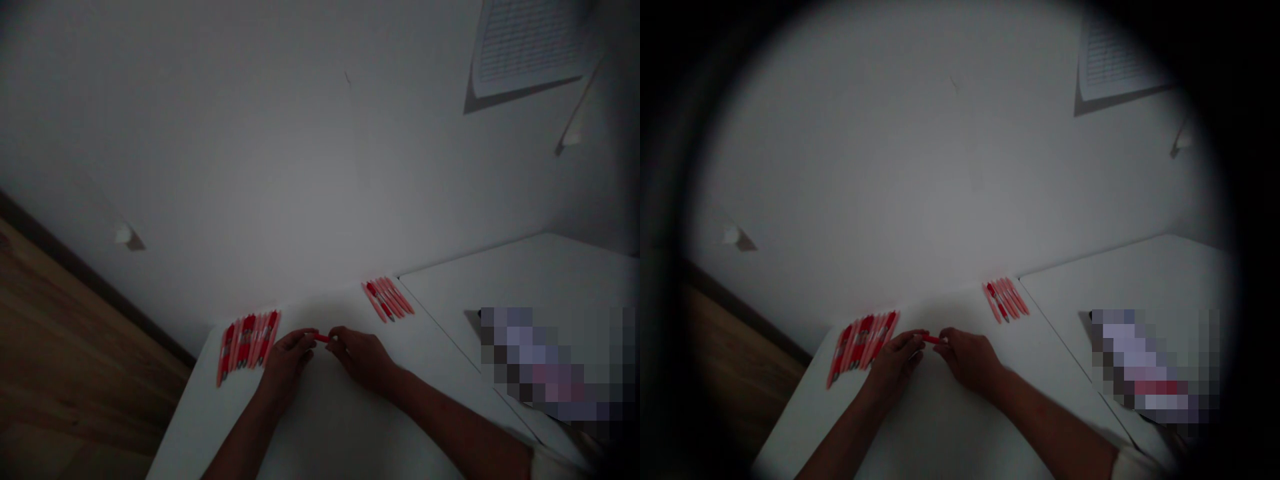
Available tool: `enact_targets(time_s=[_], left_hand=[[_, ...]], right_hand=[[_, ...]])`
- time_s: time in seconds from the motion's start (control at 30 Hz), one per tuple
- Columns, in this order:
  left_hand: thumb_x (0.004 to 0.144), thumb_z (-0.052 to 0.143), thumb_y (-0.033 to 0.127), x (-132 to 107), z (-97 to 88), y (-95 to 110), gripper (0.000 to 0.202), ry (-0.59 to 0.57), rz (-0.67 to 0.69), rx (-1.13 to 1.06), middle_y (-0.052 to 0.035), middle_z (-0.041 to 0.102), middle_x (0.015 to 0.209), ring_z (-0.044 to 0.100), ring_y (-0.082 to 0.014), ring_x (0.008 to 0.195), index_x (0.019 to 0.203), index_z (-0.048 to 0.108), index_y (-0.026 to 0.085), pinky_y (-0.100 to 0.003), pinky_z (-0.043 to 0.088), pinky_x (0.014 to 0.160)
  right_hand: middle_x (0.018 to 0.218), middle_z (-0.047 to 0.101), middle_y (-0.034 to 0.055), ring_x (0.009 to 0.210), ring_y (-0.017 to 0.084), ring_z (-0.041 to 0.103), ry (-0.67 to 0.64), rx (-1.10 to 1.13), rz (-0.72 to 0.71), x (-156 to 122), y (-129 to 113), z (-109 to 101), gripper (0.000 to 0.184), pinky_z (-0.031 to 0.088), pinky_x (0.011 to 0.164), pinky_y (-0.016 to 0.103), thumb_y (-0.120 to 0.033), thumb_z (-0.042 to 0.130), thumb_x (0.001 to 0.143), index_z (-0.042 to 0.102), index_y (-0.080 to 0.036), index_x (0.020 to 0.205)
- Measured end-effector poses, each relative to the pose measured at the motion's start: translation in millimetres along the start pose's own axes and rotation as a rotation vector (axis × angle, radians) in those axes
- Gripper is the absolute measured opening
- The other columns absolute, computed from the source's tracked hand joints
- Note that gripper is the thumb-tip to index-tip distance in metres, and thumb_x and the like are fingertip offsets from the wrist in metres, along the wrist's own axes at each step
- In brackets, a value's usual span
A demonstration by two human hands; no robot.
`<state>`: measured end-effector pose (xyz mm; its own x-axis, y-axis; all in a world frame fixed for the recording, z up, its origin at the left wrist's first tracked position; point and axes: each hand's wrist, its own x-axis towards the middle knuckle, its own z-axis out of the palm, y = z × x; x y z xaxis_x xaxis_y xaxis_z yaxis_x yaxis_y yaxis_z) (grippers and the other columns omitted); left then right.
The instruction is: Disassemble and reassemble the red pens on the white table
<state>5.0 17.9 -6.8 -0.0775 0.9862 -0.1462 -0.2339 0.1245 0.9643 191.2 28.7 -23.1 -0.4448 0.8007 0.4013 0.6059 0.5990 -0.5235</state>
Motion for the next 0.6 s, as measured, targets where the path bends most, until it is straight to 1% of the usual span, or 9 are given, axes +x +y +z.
enact_targets(time_s=[0.03,0.1,0.2,0.33,0.4,0.5,0.57,0.6], left_hand=[[0.063,0.080,0.032,0.2,0.0,-0.1,0.027,0.002,0.002,0.003,-0.0040,0.065,0.076,0.056,-0.0114,0.072,0.084,0.075,0.017,-0.019,0.045,0.064],[0.063,0.080,0.032,0.2,-0.1,0.1,0.027,0.005,0.002,0.012,-0.0036,0.065,0.075,0.056,-0.0110,0.071,0.084,0.075,0.017,-0.019,0.045,0.064],[0.063,0.080,0.032,-0.9,-0.2,1.4,0.027,0.003,-0.002,0.028,-0.0030,0.065,0.075,0.056,-0.0101,0.070,0.085,0.075,0.018,-0.019,0.045,0.066],[0.063,0.080,0.033,-2.7,0.6,3.2,0.028,-0.003,0.009,0.058,-0.0025,0.065,0.073,0.055,-0.0094,0.067,0.086,0.075,0.018,-0.019,0.044,0.064],[0.064,0.079,0.033,-3.0,0.8,3.4,0.028,-0.008,0.012,0.066,-0.0019,0.064,0.071,0.054,-0.0085,0.064,0.087,0.075,0.018,-0.019,0.044,0.063],[0.064,0.079,0.033,-2.4,0.1,2.2,0.027,-0.016,0.010,0.065,-0.0012,0.064,0.071,0.054,-0.0082,0.064,0.087,0.075,0.018,-0.019,0.043,0.063],[0.065,0.079,0.033,-1.7,-0.9,0.9,0.026,-0.025,0.014,0.068,-0.0012,0.064,0.071,0.054,-0.0086,0.065,0.087,0.075,0.019,-0.020,0.043,0.063],[0.065,0.078,0.033,-1.4,-1.5,0.3,0.026,-0.032,0.016,0.069,-0.0013,0.064,0.071,0.055,-0.0087,0.065,0.087,0.075,0.019,-0.020,0.043,0.064]], right_hand=[[0.087,0.068,0.0036,0.075,0.015,0.064,0.004,0.025,0.007,-0.4,0.3,-0.1,0.025,0.040,0.064,0.024,-0.040,0.044,0.096,0.052,-0.019,0.106],[0.083,0.067,0.0028,0.071,0.015,0.063,0.007,0.045,0.019,-0.9,0.8,0.0,0.023,0.039,0.062,0.024,-0.040,0.047,0.094,0.052,-0.018,0.100],[0.081,0.066,0.0029,0.070,0.015,0.062,0.003,0.004,0.015,-0.8,1.1,-0.3,0.022,0.038,0.061,0.024,-0.036,0.041,0.097,0.053,-0.019,0.091],[0.080,0.067,0.0041,0.071,0.016,0.063,-0.034,-0.078,-0.019,-0.4,0.0,-1.6,0.029,0.036,0.060,0.025,-0.036,0.033,0.100,0.055,-0.019,0.092],[0.083,0.067,0.0040,0.071,0.015,0.063,-0.033,-0.069,-0.029,-0.7,-0.5,-2.0,0.029,0.036,0.060,0.025,-0.035,0.031,0.100,0.056,-0.020,0.094],[0.082,0.066,0.0016,0.068,0.014,0.061,-0.004,0.024,-0.018,-1.6,-0.3,-1.3,0.023,0.037,0.060,0.024,-0.039,0.041,0.097,0.052,-0.020,0.102],[0.079,0.065,0.0006,0.066,0.013,0.060,0.016,0.061,-0.010,-1.8,0.5,-0.2,0.021,0.036,0.059,0.023,-0.039,0.047,0.094,0.052,-0.019,0.098],[0.078,0.064,0.0007,0.065,0.013,0.059,0.024,0.062,-0.012,-1.7,1.0,0.3,0.020,0.036,0.059,0.023,-0.038,0.048,0.094,0.053,-0.019,0.095]])
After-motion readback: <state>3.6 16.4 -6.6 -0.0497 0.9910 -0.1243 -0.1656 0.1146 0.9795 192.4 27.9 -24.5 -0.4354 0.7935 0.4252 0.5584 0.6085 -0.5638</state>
